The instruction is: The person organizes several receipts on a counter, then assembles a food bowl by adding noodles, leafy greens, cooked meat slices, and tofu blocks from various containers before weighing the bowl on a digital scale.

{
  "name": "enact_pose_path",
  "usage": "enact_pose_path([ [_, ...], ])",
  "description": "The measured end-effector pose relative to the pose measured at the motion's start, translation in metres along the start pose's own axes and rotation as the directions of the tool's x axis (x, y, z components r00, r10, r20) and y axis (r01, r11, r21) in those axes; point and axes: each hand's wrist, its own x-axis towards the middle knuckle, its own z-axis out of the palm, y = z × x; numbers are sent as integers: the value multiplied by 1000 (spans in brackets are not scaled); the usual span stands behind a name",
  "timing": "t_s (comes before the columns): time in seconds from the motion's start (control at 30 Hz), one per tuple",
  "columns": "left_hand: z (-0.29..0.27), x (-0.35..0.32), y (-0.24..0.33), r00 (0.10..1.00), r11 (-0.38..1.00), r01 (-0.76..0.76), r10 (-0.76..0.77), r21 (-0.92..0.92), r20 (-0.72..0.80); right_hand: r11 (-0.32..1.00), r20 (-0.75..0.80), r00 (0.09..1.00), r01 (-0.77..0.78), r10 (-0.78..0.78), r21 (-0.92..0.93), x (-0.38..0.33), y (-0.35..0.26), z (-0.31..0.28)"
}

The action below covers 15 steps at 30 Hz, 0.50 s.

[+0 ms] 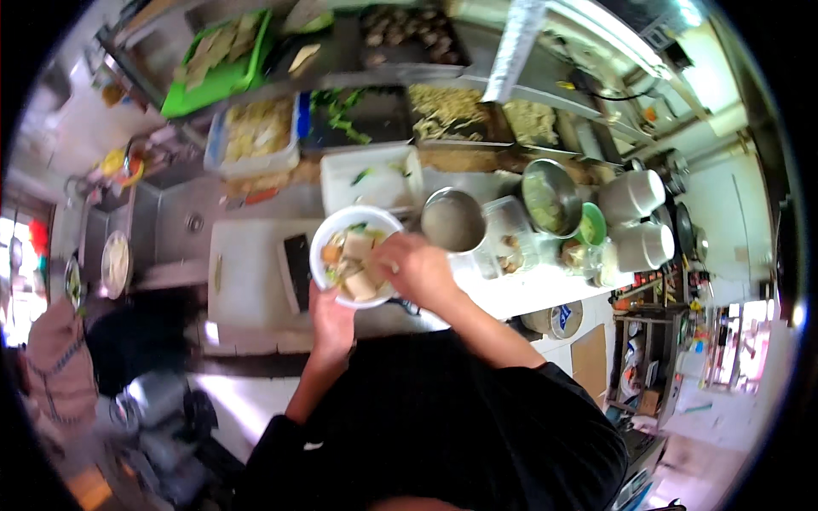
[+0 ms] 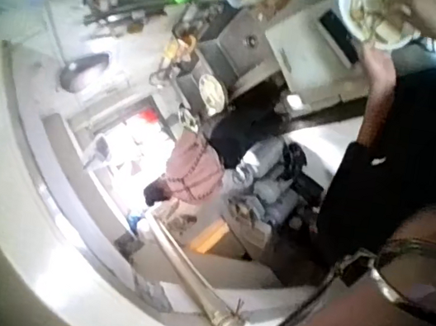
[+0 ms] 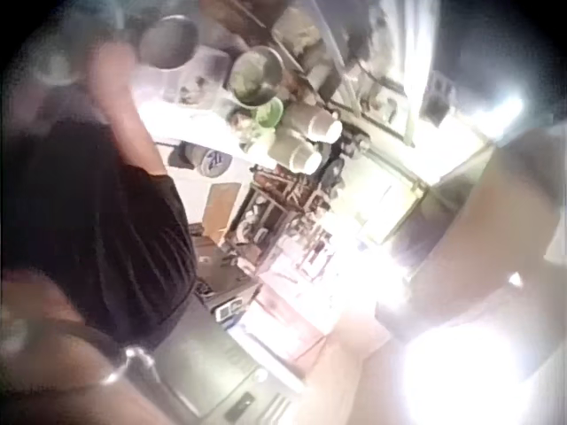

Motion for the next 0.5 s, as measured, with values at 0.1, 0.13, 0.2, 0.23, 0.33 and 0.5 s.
enact_pose_path([
  [0.1, 2, 1, 6, 1000, 998, 22, -22, 52, 8, 980, 24, 980, 199, -199, -15, 7, -10, 4],
  [0.13, 0, 2, 6, 999, 999, 27, -28, 42, 20, 959, 131, 966, 241, -222, -147, 4, -8, 9],
  [0.2, -1, 2, 7, 998, 997, 48, -50, 61, 23, 954, 138, 973, 209, -183, -213, 1, -11, 7],
  [0.23, -1, 4, 7, 997, 995, 63, -66, 75, 38, 959, 124, 981, 174, -149, -225, 0, -13, 4],
  [0.33, -8, 5, 6, 993, 990, 118, -120, 75, 17, 966, 110, 984, 161, -141, -203, -9, -6, 22],
  [0.5, -21, 11, -16, 966, 970, 241, -242, 27, 89, 982, 206, 972, 139, -111, -126, -16, 3, 18],
])
